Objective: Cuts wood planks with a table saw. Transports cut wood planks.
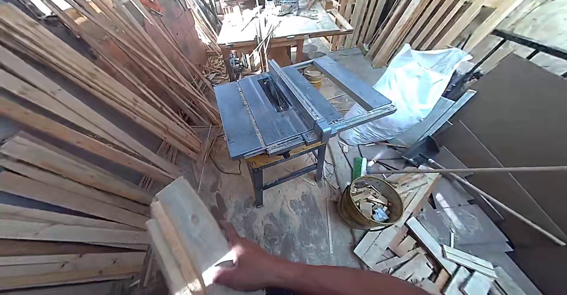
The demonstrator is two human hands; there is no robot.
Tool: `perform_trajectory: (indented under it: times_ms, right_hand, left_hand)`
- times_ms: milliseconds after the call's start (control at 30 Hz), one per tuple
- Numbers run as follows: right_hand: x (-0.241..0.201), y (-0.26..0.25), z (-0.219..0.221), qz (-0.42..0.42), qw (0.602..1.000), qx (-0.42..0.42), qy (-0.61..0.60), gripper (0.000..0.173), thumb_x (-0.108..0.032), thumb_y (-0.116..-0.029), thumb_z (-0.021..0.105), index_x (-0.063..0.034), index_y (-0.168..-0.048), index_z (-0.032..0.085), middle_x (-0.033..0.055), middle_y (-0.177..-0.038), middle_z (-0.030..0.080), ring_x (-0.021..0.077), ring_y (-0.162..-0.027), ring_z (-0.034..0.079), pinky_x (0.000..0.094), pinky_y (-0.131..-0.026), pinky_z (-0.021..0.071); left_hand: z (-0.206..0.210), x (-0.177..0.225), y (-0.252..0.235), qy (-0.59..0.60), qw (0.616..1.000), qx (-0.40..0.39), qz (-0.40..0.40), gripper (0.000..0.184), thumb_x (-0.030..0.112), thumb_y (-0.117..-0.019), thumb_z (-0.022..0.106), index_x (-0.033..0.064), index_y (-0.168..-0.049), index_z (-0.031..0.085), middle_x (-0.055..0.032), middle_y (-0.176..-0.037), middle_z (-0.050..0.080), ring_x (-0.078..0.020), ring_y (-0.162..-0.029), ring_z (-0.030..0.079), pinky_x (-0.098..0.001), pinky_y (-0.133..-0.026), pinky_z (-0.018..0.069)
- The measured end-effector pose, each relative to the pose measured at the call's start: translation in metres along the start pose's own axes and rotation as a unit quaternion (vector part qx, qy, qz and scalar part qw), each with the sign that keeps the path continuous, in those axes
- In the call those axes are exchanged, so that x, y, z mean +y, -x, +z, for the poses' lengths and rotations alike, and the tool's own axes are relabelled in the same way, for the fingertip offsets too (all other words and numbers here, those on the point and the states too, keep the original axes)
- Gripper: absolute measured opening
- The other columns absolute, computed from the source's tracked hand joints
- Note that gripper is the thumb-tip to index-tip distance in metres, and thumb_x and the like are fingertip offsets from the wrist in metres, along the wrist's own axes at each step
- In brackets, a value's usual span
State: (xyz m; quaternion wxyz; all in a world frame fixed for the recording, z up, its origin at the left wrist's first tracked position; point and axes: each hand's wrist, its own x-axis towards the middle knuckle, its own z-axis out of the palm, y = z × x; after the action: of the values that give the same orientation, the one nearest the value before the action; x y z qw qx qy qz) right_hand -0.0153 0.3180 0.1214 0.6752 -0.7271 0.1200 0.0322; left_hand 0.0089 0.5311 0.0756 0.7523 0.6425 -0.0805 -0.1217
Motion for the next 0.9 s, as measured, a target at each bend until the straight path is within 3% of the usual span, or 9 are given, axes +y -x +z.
perform_trajectory:
  times_ms: [33, 67, 133, 233, 333, 400, 567, 700, 900]
  right_hand:
    - [0.007, -0.012, -0.019, 0.000, 1.000, 0.024, -0.020, 0.119, -0.040, -0.0749, 0.086, 0.0001, -0.161, 0.014, 0.0217, -0.135, 0.063, 0.0290, -0.119, 0.066, 0.0524, -0.101, 0.0557]
    - [0.011, -0.023, -0.036, 0.000, 0.998, 0.048, -0.035, 0.120, -0.039, -0.0754, 0.086, -0.0019, -0.161, 0.011, 0.0196, -0.133, 0.064, 0.0262, -0.118, 0.067, 0.0503, -0.099, 0.0571]
    - [0.016, -0.050, -0.073, 0.007, 0.995, 0.086, -0.040, 0.116, -0.042, -0.0795, 0.084, -0.0049, -0.162, 0.011, 0.0164, -0.129, 0.067, 0.0229, -0.112, 0.070, 0.0482, -0.095, 0.0597]
    - [0.018, -0.100, -0.132, 0.032, 0.992, 0.124, -0.006, 0.106, -0.048, -0.0835, 0.078, -0.0034, -0.160, 0.019, 0.0129, -0.134, 0.065, 0.0179, -0.118, 0.067, 0.0428, -0.101, 0.0569]
    - [0.014, -0.160, -0.187, 0.071, 0.985, 0.154, 0.014, 0.102, -0.051, -0.0859, 0.075, -0.0071, -0.161, 0.021, 0.0140, -0.127, 0.068, 0.0216, -0.113, 0.069, 0.0457, -0.099, 0.0566]
    - [0.004, -0.197, -0.215, 0.096, 0.980, 0.174, 0.013, 0.105, -0.050, -0.0851, 0.076, -0.0128, -0.163, 0.016, 0.0158, -0.129, 0.067, 0.0250, -0.115, 0.068, 0.0491, -0.099, 0.0552]
    - [-0.019, -0.285, -0.279, 0.110, 0.966, 0.201, 0.119, 0.111, -0.051, -0.0876, 0.075, -0.0138, -0.165, 0.003, 0.0226, -0.125, 0.066, 0.0338, -0.107, 0.070, 0.0579, -0.093, 0.0566]
    - [0.007, -0.333, -0.305, 0.151, 0.959, 0.208, 0.115, 0.117, -0.060, -0.0854, 0.070, -0.0093, -0.165, 0.001, 0.0265, -0.132, 0.062, 0.0377, -0.115, 0.067, 0.0607, -0.098, 0.0537]
    - [0.014, -0.334, -0.308, 0.157, 0.961, 0.224, 0.042, 0.120, -0.058, -0.0810, 0.075, -0.0152, -0.165, 0.002, 0.0240, -0.141, 0.056, 0.0348, -0.118, 0.066, 0.0584, -0.098, 0.0544]
  left_hand:
    - [0.008, -0.012, -0.023, -0.011, 1.000, -0.005, -0.006, 0.054, 0.027, -0.1022, 0.047, -0.0078, -0.140, 0.032, -0.0018, -0.112, 0.062, 0.0043, -0.101, 0.062, -0.0188, -0.092, 0.0535]
    - [0.013, -0.025, -0.045, -0.002, 1.000, -0.028, -0.004, 0.075, 0.035, -0.0992, 0.055, -0.0107, -0.149, 0.022, -0.0074, -0.121, 0.060, 0.0019, -0.106, 0.059, -0.0196, -0.095, 0.0513]
    - [0.036, -0.034, -0.089, 0.033, 0.996, -0.074, -0.026, 0.110, 0.064, -0.0795, 0.077, 0.0065, -0.158, 0.026, -0.0052, -0.132, 0.065, -0.0067, -0.112, 0.067, -0.0300, -0.094, 0.0579]
    - [0.094, -0.033, -0.166, 0.045, 0.985, -0.153, -0.071, 0.121, 0.072, -0.0719, 0.079, 0.0128, -0.161, 0.023, -0.0110, -0.141, 0.060, -0.0183, -0.121, 0.065, -0.0409, -0.098, 0.0582]
    - [0.152, -0.054, -0.270, 0.054, 0.976, -0.196, -0.075, 0.124, 0.065, -0.0731, 0.082, -0.0001, -0.159, 0.020, -0.0187, -0.141, 0.058, -0.0225, -0.122, 0.064, -0.0422, -0.100, 0.0575]
    - [0.186, -0.062, -0.331, 0.050, 0.974, -0.205, -0.086, 0.122, 0.065, -0.0724, 0.082, -0.0033, -0.156, 0.024, -0.0176, -0.136, 0.061, -0.0190, -0.117, 0.066, -0.0382, -0.097, 0.0585]
    - [0.236, -0.072, -0.454, -0.107, 0.970, -0.210, -0.053, 0.092, 0.058, -0.0885, 0.064, 0.0096, -0.159, 0.029, -0.0132, -0.139, 0.060, -0.0200, -0.122, 0.063, -0.0426, -0.101, 0.0557]
    - [0.250, -0.073, -0.496, -0.199, 0.957, -0.195, -0.075, 0.082, 0.060, -0.0951, 0.058, 0.0181, -0.160, 0.032, -0.0122, -0.149, 0.053, -0.0259, -0.132, 0.057, -0.0520, -0.107, 0.0505]
    - [0.268, -0.040, -0.488, -0.361, 0.914, -0.153, -0.107, 0.120, 0.060, -0.0712, 0.087, 0.0150, -0.163, 0.023, -0.0198, -0.147, 0.053, -0.0343, -0.129, 0.058, -0.0570, -0.105, 0.0503]
